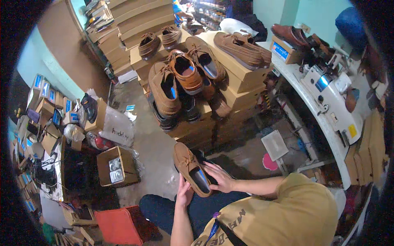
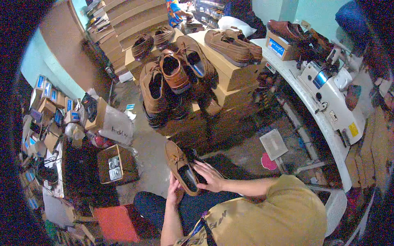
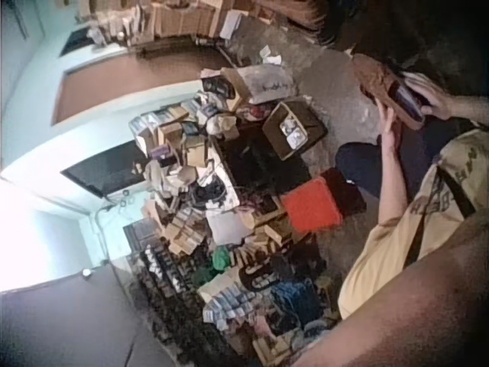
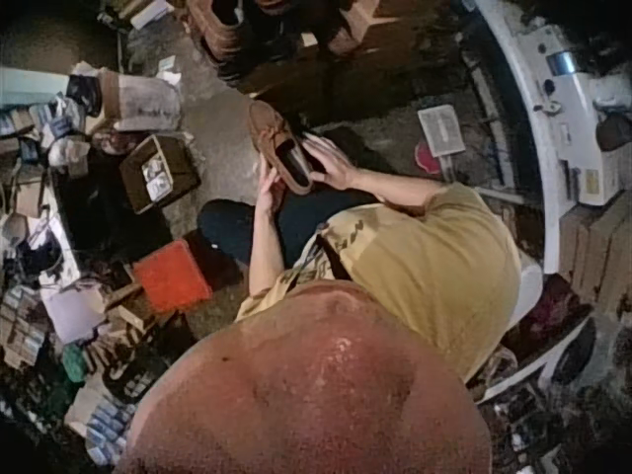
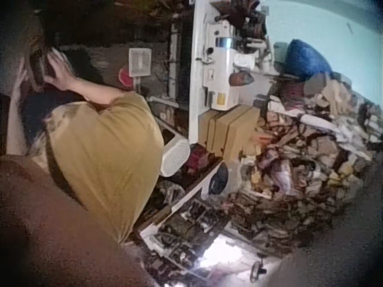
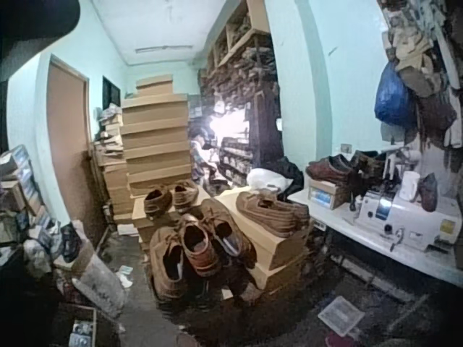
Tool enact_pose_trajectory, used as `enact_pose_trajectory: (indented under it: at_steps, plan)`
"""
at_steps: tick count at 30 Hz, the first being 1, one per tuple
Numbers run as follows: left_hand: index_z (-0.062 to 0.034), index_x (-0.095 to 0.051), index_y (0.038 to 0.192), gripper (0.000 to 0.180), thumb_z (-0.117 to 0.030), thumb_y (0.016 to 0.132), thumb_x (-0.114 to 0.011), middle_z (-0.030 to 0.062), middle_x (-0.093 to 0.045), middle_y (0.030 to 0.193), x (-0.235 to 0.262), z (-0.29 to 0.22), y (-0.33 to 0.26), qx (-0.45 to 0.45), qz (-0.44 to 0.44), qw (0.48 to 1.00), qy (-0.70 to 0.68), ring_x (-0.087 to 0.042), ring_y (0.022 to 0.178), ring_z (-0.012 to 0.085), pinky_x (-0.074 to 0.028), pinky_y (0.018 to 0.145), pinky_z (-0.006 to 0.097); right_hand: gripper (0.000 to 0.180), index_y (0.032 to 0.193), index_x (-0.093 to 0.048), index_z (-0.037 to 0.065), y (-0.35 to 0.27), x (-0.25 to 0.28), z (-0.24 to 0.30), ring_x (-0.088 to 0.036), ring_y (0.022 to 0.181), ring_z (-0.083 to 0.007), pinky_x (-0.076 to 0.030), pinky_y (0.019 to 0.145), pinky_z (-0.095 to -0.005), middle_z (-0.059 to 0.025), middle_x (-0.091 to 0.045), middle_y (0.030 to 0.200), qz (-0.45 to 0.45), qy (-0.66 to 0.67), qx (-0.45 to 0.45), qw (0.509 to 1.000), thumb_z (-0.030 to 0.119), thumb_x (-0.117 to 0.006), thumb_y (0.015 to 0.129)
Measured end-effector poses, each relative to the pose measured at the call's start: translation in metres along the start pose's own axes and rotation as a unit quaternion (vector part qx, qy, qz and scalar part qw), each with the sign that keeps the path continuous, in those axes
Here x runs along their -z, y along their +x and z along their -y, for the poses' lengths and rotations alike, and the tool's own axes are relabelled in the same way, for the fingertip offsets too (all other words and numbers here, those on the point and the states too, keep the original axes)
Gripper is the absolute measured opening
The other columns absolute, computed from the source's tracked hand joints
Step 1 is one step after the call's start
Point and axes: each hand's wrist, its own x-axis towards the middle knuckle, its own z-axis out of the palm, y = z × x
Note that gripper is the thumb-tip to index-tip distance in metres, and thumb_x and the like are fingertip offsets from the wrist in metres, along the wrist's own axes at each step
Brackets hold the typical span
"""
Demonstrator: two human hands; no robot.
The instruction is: Tying decorative laces and inspecting finished boat shoes in a manufacturing environment.
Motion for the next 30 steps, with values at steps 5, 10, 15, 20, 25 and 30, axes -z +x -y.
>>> enact_pose_trajectory:
  at_steps: [5,10,15,20,25,30]
  plan:
    - [-0.0154,-0.001,0.161,0.092,-0.026,0.092,-0.062,0.0094,-0.025,0.162,-0.008,-0.008,-0.003,0.005,-0.011,1.0,0.0,-0.033,0.145,0.0282,-0.028,0.117,0.047,0.093,0.15,-0.029,-0.005,-0.004,-0.006,-0.006,-0.026,0.146,-0.0439,-0.023,0.116,-0.0535,-0.027,-0.032,0.154,-0.016,0.011,0.018,1.0,0.063,-0.05,0.092]
    - [-0.0155,0.0,0.161,0.095,-0.027,0.092,-0.064,0.0093,-0.032,0.159,-0.01,-0.009,0.004,0.044,-0.013,0.999,0.022,-0.04,0.14,0.026,-0.033,0.113,0.046,0.087,0.149,-0.03,-0.006,-0.005,0.009,-0.001,-0.025,0.146,-0.0447,-0.02,0.118,-0.0529,-0.0308,-0.028,0.155,0.003,0.02,0.005,1.0,0.054,-0.056,0.091]
    - [-0.0163,-0.001,0.161,0.099,-0.031,0.09,-0.067,0.0095,-0.036,0.157,-0.007,-0.004,-0.001,0.018,-0.012,1.0,0.01,-0.044,0.138,0.0257,-0.035,0.111,0.043,0.089,0.15,-0.03,-0.004,-0.002,0.009,0.002,-0.024,0.147,-0.0419,-0.02,0.119,-0.0523,-0.024,-0.035,0.154,0.015,0.036,-0.005,0.999,0.039,-0.066,0.081]
    - [-0.0141,-0.012,0.161,0.095,-0.034,0.088,-0.07,-0.0021,-0.055,0.128,-0.015,-0.009,-0.004,0.025,-0.022,0.999,-0.005,-0.052,0.094,0.0101,-0.042,0.081,0.026,0.09,0.152,-0.029,-0.002,0.004,0.014,0.007,-0.023,0.148,-0.0414,-0.021,0.118,-0.0521,-0.024,-0.034,0.154,0.018,0.04,-0.005,0.999,0.047,-0.061,0.083]
    - [-0.0121,-0.019,0.159,0.091,-0.032,0.088,-0.072,-0.0038,-0.056,0.124,0.015,0.015,-0.002,0.009,-0.004,0.999,0.048,-0.051,0.093,0.0083,-0.042,0.08,0.025,0.093,0.15,-0.032,-0.003,0.002,0.007,0.005,-0.025,0.147,-0.0404,-0.022,0.117,-0.0534,-0.0238,-0.035,0.154,0.034,0.007,0.002,0.999,0.045,-0.068,0.078]
    - [-0.0059,-0.03,0.153,0.08,-0.025,0.087,-0.073,0.0073,-0.049,0.144,-0.014,0.008,-0.005,-0.101,-0.046,0.988,0.111,-0.046,0.134,0.0226,-0.037,0.111,0.038,0.091,0.151,-0.032,-0.002,0.007,0.012,0.008,-0.023,0.148,-0.0397,-0.02,0.119,-0.0524,-0.0229,-0.032,0.156,0.057,-0.04,0.004,0.998,0.043,-0.068,0.08]
